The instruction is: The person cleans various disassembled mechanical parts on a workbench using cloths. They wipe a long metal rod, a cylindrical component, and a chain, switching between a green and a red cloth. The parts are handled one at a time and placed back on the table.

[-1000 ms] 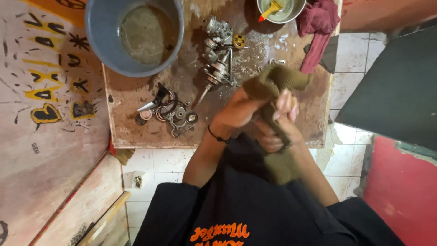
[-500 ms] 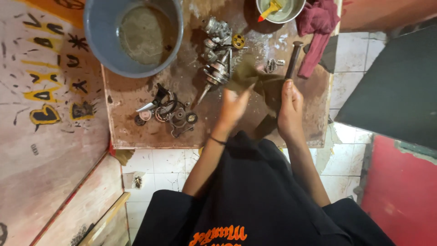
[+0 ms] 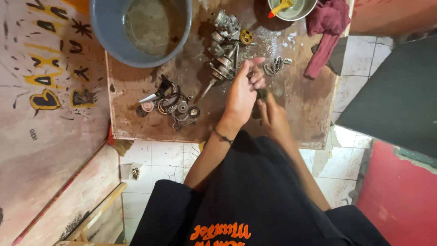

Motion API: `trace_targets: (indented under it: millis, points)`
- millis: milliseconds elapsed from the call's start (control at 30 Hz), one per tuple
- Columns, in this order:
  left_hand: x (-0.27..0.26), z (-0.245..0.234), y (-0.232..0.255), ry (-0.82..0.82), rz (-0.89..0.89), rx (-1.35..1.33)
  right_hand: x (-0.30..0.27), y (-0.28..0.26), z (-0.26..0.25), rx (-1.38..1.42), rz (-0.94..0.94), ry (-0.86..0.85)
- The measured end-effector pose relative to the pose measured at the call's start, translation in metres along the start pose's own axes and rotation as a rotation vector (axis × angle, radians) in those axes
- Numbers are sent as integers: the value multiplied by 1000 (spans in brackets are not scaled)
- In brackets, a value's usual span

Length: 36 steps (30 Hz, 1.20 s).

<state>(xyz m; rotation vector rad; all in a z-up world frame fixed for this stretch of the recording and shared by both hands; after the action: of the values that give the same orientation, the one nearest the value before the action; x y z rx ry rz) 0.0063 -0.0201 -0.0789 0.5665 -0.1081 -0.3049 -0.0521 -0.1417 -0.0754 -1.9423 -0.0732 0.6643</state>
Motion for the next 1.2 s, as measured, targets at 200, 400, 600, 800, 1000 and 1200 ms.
trace_targets:
  millis: [200, 400, 600, 800, 1000, 1200]
  points:
    - [-4, -14, 59, 199, 151, -170, -6, 29, 12, -186, -51, -103]
    - [-43, -128, 153, 381, 472, 429, -13, 152, 2, 115, 42, -70]
    - [-89, -283, 111, 442, 21, 1194, -23, 215, -32, 410, 190, 284]
    - [-91, -367, 33, 331, -406, 1558, -18, 210, -39, 486, 225, 279]
    - [-79, -242, 57, 546, -306, 2198, -25, 228, -29, 408, 282, 260]
    - [-55, -183, 27, 491, -63, 1992, -27, 234, -16, 775, 323, 218]
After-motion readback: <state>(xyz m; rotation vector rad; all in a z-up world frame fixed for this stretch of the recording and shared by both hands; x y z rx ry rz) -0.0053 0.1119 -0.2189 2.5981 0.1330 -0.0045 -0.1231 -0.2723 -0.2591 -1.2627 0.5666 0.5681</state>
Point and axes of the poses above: each hand's wrist, its own x-axis towards the middle knuckle, its own z-axis out of the palm, y = z × x, the point moved 4 cm from there along x, towards the middle knuckle, and after that the axes turned 15 degrees about -y, right-handed, at the moved point
